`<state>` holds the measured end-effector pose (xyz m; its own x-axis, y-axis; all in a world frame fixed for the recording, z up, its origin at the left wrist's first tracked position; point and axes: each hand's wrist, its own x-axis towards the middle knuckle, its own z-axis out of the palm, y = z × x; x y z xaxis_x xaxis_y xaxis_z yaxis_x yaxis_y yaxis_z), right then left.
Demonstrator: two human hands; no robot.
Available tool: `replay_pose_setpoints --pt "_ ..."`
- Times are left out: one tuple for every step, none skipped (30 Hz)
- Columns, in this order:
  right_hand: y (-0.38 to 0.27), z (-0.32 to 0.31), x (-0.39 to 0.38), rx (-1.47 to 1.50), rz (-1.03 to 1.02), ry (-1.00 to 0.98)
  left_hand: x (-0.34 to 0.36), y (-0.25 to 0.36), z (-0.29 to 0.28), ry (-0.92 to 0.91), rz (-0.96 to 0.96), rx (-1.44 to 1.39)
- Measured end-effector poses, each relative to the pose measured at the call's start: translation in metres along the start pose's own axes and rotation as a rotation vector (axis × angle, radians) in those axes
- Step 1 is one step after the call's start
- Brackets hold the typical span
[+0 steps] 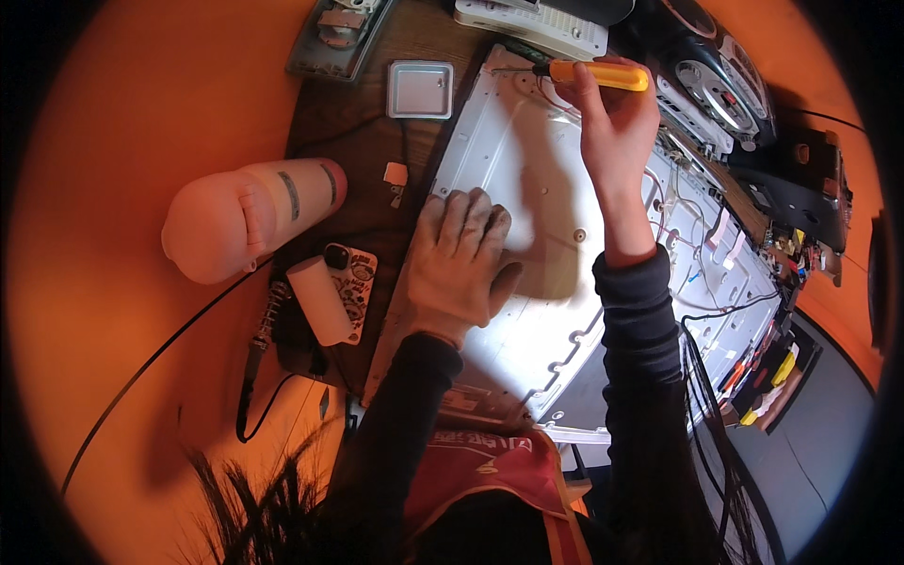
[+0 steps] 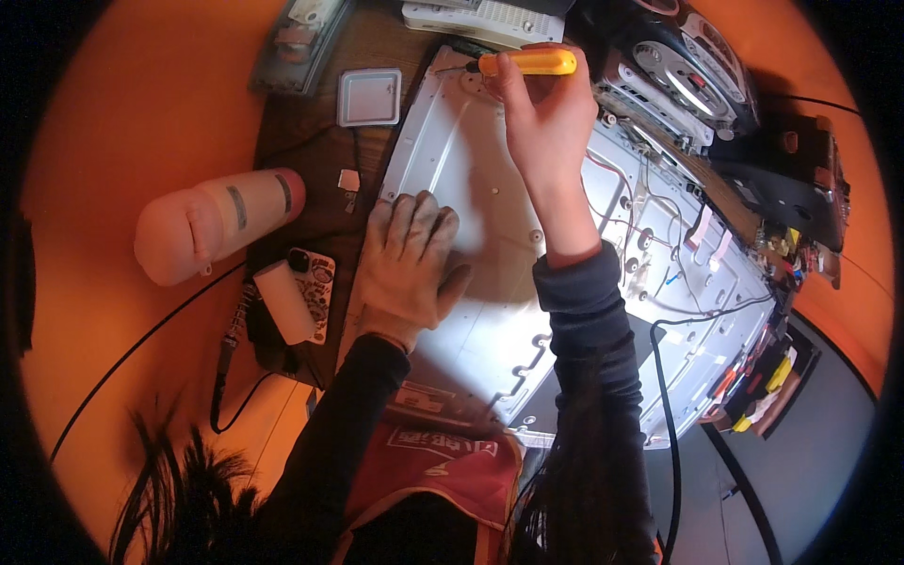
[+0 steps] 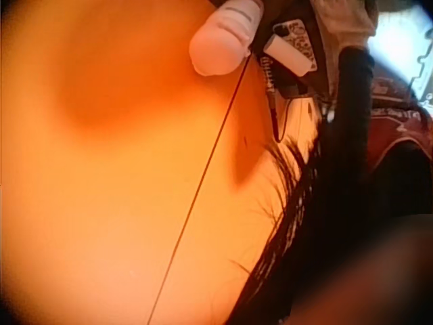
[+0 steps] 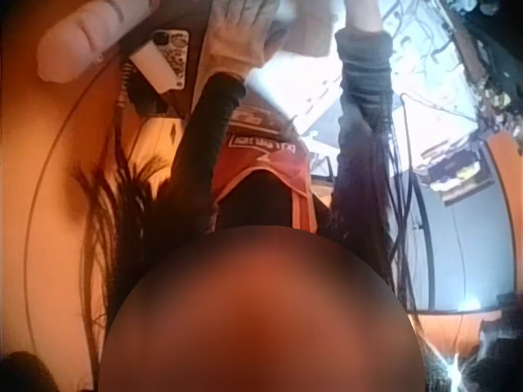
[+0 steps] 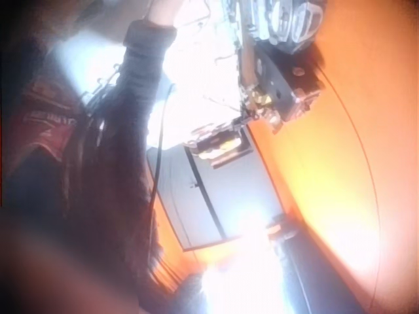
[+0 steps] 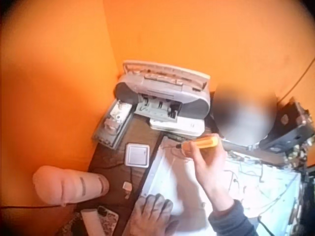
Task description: The person selects a screwdriver bit from a set and uses a screwdriver to remove screws from the back panel of a disassembled appliance. The person then uses a yellow-handled screwdriver to manipulate internal components and wires.
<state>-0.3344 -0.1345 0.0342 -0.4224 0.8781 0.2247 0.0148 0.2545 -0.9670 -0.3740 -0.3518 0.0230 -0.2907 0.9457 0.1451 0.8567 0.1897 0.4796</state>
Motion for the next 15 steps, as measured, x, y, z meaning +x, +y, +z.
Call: replay_pose_setpoints --pt "0.001 0.003 0.002 -0.055 0.014 0.018 0.0 0.0 0.0 -0.005 -0.006 -0.009" --pt "0.0 0.003 0.003 -0.085 0.017 0.016 0.0 0.0 -0.001 -0.009 -0.006 -0.012" --pt "0.0 0.004 0.005 -0.114 0.019 0.012 0.001 0.0 -0.001 -0.015 -0.007 -0.013" --pt "0.0 0.004 0.006 -0.144 0.021 0.007 0.001 -0.001 -0.001 -0.026 -0.008 -0.006" --pt "0.0 0.004 0.007 -0.166 -0.008 0.018 0.001 -0.001 -0.002 -0.021 -0.009 -0.026" --pt "0.0 0.004 0.008 -0.186 -0.037 0.03 0.001 -0.001 -0.002 -0.021 -0.007 -0.036" --pt "0.0 0.004 0.009 -0.207 -0.066 0.042 0.001 -0.002 -0.003 -0.021 -0.005 -0.046" --pt "0.0 0.004 0.009 -0.227 -0.06 0.038 0.001 -0.002 -0.003 -0.021 -0.008 -0.043" --pt "0.0 0.003 0.009 -0.249 -0.055 0.034 0.0 -0.002 -0.002 -0.022 -0.01 -0.04" --pt "-0.001 0.003 0.01 -0.277 -0.012 0.038 0.0 -0.001 -0.002 -0.025 -0.011 -0.034" --pt "-0.002 0.003 0.009 -0.266 -0.044 0.017 0.0 -0.001 -0.001 -0.014 -0.01 -0.035" --pt "-0.004 0.003 0.009 -0.261 -0.04 0.004 -0.001 -0.001 -0.001 -0.005 -0.009 -0.033" --pt "-0.006 0.004 0.01 -0.256 -0.035 -0.009 -0.001 -0.001 0.0 -0.001 -0.004 -0.022" --pt "-0.008 0.004 0.01 -0.327 -0.071 -0.038 -0.002 -0.001 0.001 0.008 -0.002 -0.038" --pt "-0.01 0.006 0.012 -0.397 -0.107 -0.066 -0.002 -0.002 0.001 0.012 0.003 -0.046"
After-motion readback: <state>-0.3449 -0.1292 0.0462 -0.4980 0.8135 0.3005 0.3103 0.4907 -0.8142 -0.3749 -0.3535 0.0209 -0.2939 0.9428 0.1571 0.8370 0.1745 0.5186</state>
